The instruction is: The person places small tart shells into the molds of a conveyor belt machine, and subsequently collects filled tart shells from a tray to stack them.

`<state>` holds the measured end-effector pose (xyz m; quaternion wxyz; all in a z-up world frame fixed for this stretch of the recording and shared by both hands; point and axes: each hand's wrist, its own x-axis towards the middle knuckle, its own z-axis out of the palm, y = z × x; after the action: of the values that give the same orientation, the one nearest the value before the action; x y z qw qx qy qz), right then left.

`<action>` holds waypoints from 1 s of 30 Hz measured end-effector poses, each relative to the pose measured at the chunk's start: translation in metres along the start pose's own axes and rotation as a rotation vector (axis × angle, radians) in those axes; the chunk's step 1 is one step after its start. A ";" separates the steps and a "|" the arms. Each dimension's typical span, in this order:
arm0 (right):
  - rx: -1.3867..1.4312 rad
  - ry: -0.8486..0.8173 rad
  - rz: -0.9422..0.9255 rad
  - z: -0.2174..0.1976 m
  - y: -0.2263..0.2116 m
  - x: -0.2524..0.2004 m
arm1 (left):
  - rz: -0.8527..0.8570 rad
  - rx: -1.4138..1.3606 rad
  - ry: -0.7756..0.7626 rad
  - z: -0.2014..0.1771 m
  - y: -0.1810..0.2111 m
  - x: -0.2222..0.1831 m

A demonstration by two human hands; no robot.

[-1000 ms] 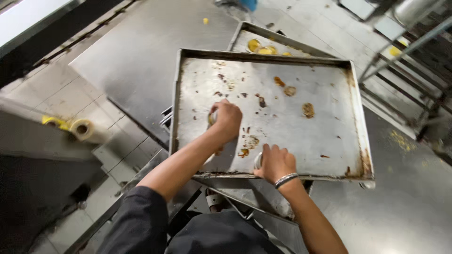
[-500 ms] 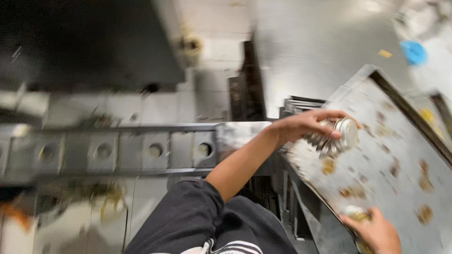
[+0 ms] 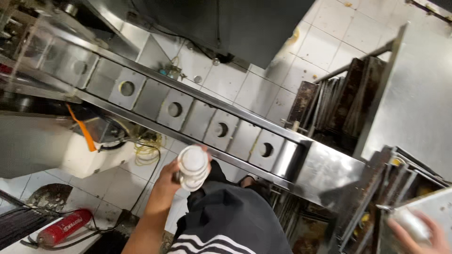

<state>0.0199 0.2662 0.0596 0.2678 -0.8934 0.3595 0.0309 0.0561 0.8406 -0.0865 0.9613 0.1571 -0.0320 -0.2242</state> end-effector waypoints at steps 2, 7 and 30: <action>-0.076 -0.136 -0.056 0.077 -0.154 -0.025 | 0.015 -0.061 0.016 0.012 0.044 -0.025; -0.059 -0.597 -0.655 0.360 -0.345 -0.094 | 0.042 -0.050 0.090 -0.031 0.144 -0.081; -0.486 -0.537 -0.851 0.531 -0.434 -0.165 | 0.556 0.094 0.261 -0.103 0.250 -0.154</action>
<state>0.2570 0.8944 -0.1550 0.1253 -0.9565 -0.1313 0.2284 0.0362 1.1507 -0.1042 0.9734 0.2140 0.0398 0.0714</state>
